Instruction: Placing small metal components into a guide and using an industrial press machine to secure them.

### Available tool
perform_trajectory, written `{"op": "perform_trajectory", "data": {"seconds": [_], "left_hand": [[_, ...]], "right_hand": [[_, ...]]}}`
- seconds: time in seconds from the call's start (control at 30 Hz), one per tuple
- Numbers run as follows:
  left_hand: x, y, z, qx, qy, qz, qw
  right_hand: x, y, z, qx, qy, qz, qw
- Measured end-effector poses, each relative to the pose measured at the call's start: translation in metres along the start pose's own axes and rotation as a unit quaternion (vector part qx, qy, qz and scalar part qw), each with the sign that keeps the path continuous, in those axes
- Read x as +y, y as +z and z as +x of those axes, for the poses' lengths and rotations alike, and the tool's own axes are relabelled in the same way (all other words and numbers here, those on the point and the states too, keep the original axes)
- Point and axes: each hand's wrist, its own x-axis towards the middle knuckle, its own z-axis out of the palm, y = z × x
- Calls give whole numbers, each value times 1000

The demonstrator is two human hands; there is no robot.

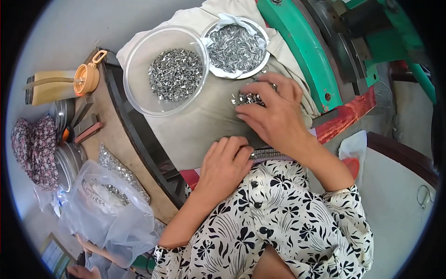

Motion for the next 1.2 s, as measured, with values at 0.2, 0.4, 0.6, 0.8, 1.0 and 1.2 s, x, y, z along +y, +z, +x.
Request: {"op": "perform_trajectory", "data": {"seconds": [0.2, 0.4, 0.6, 0.8, 1.0, 1.2], "left_hand": [[-4, -1, -8, 34, 19, 30, 999], [-9, 1, -7, 28, 10, 9, 1000], [-8, 2, -6, 38, 3, -26, 999], [-3, 11, 0, 51, 3, -12, 999], [-3, 8, -1, 51, -2, -31, 998], [-4, 2, -5, 41, 7, -29, 999]], "right_hand": [[4, 11, 12, 1, -32, -47, 998], [5, 9, 20, -34, 0, -10, 999], [0, 7, 18, -78, -21, -3, 997], [-8, 13, 15, -35, -22, -84, 996], [-5, 16, 13, -22, 12, -13, 1000], [3, -1, -10, -1, 59, 63, 996]]}}
